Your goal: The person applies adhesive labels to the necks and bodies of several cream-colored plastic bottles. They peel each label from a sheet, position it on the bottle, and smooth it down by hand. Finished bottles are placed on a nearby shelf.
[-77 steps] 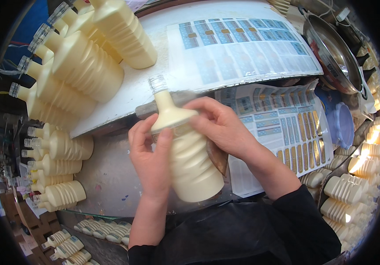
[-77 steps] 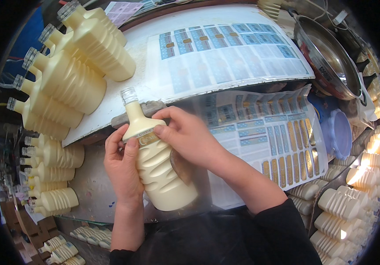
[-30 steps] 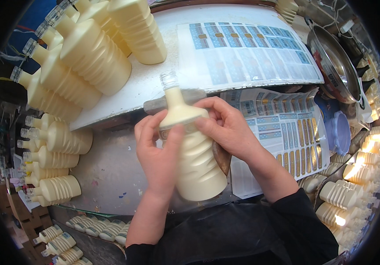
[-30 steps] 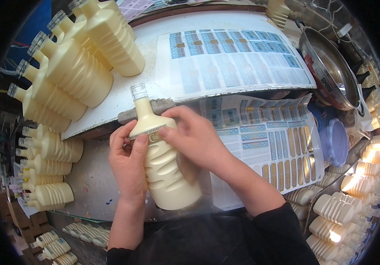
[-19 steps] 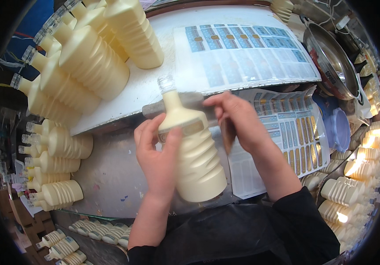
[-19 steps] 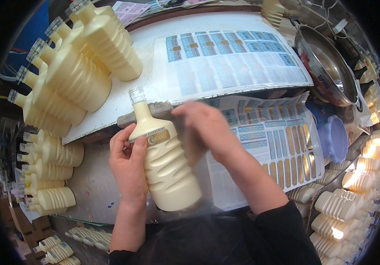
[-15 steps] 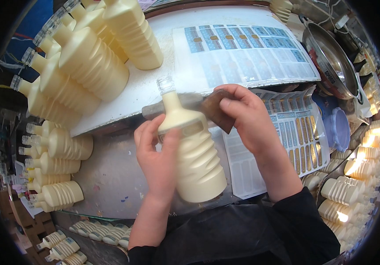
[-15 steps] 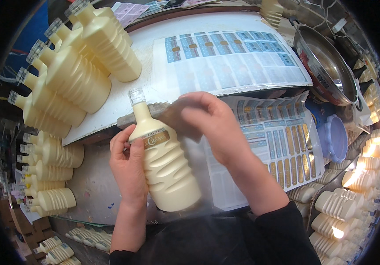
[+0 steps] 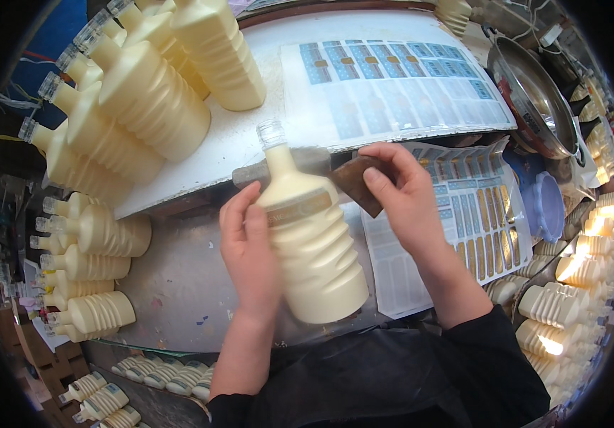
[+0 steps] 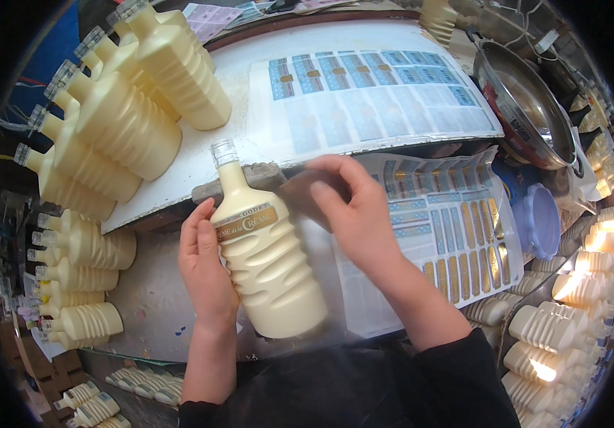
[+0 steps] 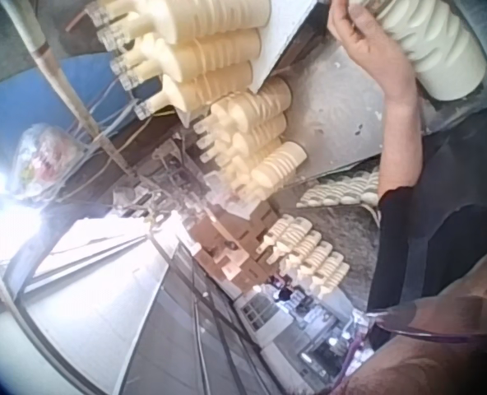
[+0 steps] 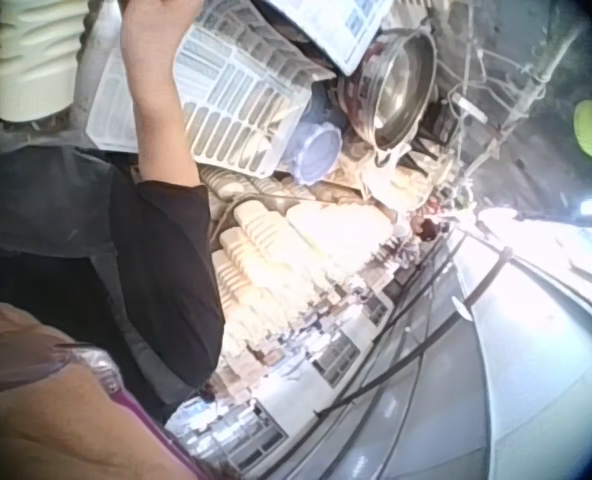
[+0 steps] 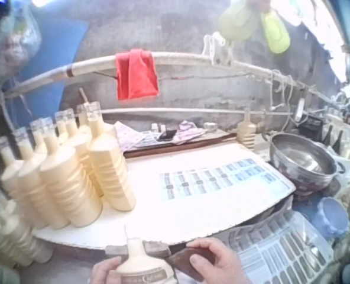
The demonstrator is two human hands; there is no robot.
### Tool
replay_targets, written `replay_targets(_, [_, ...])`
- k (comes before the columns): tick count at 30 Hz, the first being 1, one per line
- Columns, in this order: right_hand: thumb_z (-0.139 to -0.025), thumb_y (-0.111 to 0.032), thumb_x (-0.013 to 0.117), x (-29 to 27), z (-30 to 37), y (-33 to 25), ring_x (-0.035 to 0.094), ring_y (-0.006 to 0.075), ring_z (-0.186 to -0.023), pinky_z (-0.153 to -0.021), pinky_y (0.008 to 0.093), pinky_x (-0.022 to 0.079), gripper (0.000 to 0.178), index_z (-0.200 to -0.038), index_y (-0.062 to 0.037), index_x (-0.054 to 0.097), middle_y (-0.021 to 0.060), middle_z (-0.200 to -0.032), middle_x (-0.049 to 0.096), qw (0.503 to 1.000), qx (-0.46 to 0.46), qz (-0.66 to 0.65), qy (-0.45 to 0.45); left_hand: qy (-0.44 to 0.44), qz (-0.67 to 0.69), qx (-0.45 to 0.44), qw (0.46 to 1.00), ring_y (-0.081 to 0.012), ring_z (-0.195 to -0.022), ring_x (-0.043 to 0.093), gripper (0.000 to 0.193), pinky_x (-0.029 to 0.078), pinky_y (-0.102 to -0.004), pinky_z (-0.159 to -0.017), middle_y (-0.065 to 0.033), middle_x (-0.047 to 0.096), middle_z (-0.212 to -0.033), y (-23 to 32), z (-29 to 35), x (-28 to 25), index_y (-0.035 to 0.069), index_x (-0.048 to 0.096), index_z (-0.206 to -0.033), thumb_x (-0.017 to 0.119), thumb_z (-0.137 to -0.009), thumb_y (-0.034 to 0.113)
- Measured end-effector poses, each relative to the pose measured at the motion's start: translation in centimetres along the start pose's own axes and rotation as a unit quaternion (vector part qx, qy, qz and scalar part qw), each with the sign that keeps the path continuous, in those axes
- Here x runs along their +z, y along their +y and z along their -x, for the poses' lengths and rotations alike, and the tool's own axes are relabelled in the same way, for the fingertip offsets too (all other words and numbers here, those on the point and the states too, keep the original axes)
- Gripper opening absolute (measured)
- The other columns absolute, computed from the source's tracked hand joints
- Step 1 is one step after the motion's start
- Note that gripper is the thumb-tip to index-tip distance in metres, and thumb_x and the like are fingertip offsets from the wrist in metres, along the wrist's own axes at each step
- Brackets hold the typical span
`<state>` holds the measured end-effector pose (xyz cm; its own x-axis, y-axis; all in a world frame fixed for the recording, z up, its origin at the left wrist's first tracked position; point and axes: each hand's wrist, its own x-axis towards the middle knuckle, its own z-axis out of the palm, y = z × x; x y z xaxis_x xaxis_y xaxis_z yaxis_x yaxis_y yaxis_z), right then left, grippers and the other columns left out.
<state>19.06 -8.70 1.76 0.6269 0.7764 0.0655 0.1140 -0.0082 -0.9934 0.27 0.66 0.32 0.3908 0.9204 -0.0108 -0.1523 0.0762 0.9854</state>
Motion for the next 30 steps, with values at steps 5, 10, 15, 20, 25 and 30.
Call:
replay_targets(5, [-0.098,-0.03,0.066,1.0,-0.2,-3.3,0.065,0.0164,-0.085,-0.078,0.0323,0.051,0.037,-0.124,-0.0036,0.066,0.007,-0.09,0.069,0.988,0.074,0.086,-0.103,-0.035,0.158,-0.091,0.983,-0.0207,-0.121,0.057,0.05,0.044,-0.0344,-0.107,-0.0126,0.057,-0.136,-1.9,0.3,-0.9,0.0,0.05,-0.144,0.03,-0.115,0.036])
replay_targets(10, [-0.099,-0.027,0.069,2.9,-0.2,-1.6,0.056,0.0056,-0.073,-0.065,0.0251,0.045,0.034,-0.123,-0.0038,0.065,-0.0003,-0.079,0.063,0.982,0.079,0.111,-0.133,-0.02,0.098,-0.052,0.994,-0.0209,-0.12,0.061,0.054,0.047,-0.0371,-0.108,-0.0106,0.062,-0.126,0.1,0.8,-0.5,0.001,0.048,-0.144,0.029,-0.115,0.043])
replay_targets(15, [-0.093,-0.032,0.073,3.1,-0.4,-0.9,0.056,0.008,-0.071,-0.065,0.0266,0.046,0.041,-0.12,-0.002,0.066,0.0016,-0.075,0.062,0.983,0.103,0.066,-0.137,-0.03,-0.025,-0.006,0.999,-0.016,-0.108,0.057,0.041,0.047,-0.0313,-0.098,-0.0073,0.056,-0.118,-0.5,-0.5,-1.4,0.002,0.06,-0.129,0.046,-0.111,0.036])
replay_targets(20, [-0.087,-0.042,0.078,3.1,-0.3,-2.3,0.065,0.0167,-0.074,-0.07,0.0329,0.052,0.052,-0.12,-0.0033,0.067,0.0085,-0.078,0.066,0.975,0.115,0.14,-0.132,-0.034,-0.028,0.001,0.999,-0.0148,-0.107,0.057,0.025,0.047,-0.031,-0.097,-0.0065,0.055,-0.115,-0.8,-1.1,-1.4,0.001,0.062,-0.119,0.062,-0.104,0.021])
replay_targets(25, [-0.087,-0.042,0.078,3.1,-0.3,-2.2,0.064,0.0171,-0.072,-0.068,0.033,0.051,0.052,-0.12,-0.0036,0.067,0.0084,-0.076,0.065,0.976,0.105,0.145,-0.125,-0.036,-0.008,-0.011,0.999,-0.0144,-0.107,0.058,0.024,0.047,-0.0306,-0.097,-0.006,0.055,-0.115,-0.9,-1.2,-1.4,0.0,0.061,-0.118,0.062,-0.105,0.021])
replay_targets(30, [-0.087,-0.042,0.078,3.2,-0.3,-2.0,0.064,0.0173,-0.072,-0.068,0.033,0.051,0.051,-0.12,-0.0044,0.067,0.0085,-0.076,0.065,0.976,0.105,0.146,-0.122,-0.039,0.006,-0.014,0.999,-0.014,-0.107,0.058,0.025,0.047,-0.0302,-0.098,-0.0053,0.056,-0.114,-1.0,-1.3,-1.4,0.0,0.061,-0.119,0.061,-0.105,0.021])
